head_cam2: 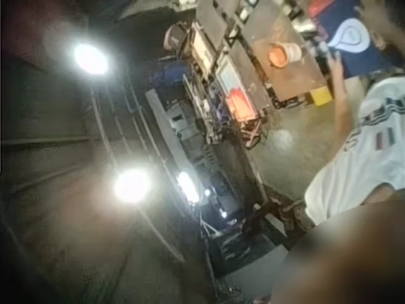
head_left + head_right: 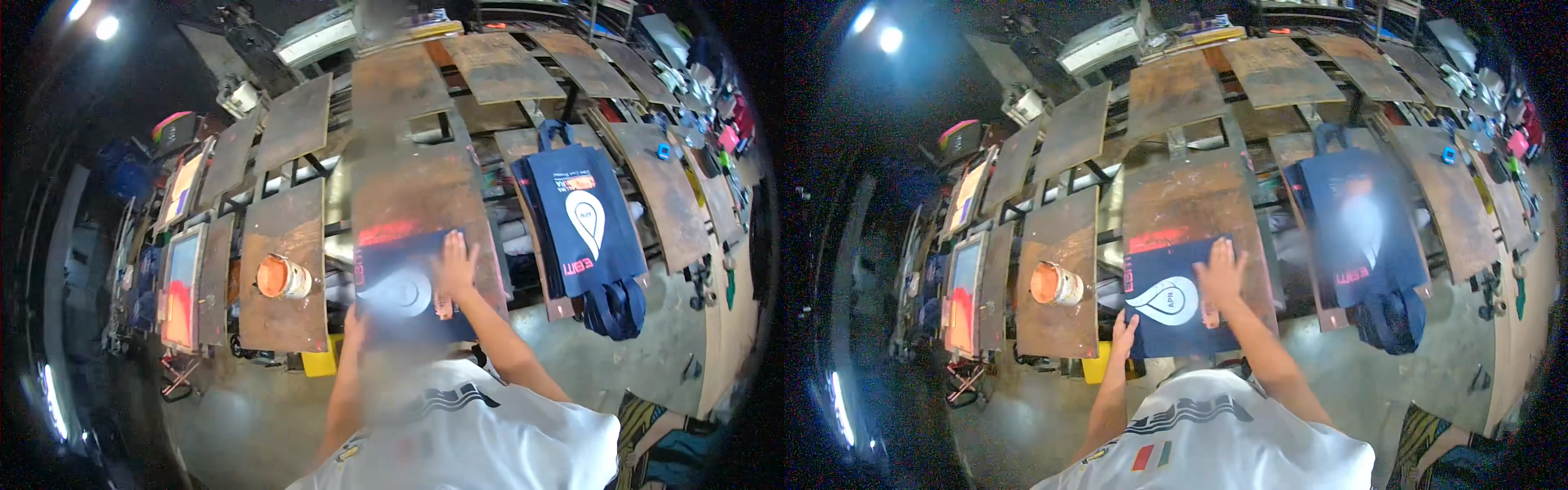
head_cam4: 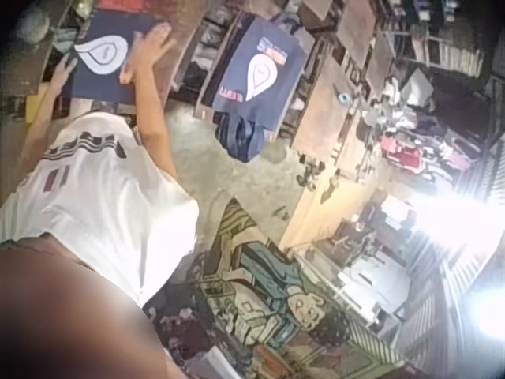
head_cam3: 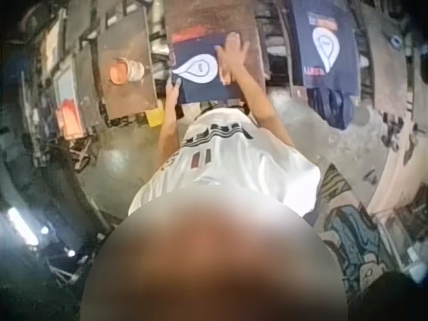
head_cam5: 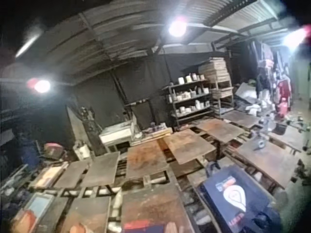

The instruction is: The recorder is performing screen printing on t-shirts using a manual screen printing machine.

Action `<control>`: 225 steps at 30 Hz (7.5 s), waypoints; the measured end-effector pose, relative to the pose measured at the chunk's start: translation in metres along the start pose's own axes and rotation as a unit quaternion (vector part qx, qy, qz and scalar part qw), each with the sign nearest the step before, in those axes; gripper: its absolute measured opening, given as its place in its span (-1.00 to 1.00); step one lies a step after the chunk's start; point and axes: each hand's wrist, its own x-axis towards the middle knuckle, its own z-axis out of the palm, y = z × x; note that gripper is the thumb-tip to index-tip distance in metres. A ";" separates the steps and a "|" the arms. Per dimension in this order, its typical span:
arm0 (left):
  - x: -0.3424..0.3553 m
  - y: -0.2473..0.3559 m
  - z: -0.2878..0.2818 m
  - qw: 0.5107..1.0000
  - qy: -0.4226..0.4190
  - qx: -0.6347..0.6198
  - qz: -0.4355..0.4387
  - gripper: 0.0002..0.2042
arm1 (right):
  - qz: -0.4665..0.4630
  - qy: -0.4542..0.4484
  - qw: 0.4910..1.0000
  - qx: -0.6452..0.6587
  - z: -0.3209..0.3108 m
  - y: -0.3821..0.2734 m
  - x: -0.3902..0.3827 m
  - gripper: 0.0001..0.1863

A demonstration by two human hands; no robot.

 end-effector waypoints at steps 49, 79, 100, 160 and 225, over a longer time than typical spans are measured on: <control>-0.055 0.024 0.015 0.842 0.038 0.479 0.245 -0.32 | -0.177 -0.069 0.977 0.094 -0.060 -0.019 -0.104 0.04; -0.038 0.023 -0.025 0.800 -0.137 0.420 0.405 -0.31 | -0.030 -0.032 0.999 -0.021 -0.029 -0.039 -0.156 -0.16; -0.047 0.068 0.035 0.838 -0.115 0.385 0.369 -0.38 | -0.043 -0.030 0.998 -0.020 -0.051 0.004 -0.164 0.04; 0.012 0.110 0.132 0.793 -0.255 0.520 0.189 0.63 | -0.183 -0.085 0.979 0.039 -0.009 0.049 0.002 -0.16; -0.001 -0.112 -0.007 0.990 -0.071 -0.120 -0.011 -0.31 | -0.137 -0.369 0.907 -0.149 -0.069 -0.002 -0.044 0.73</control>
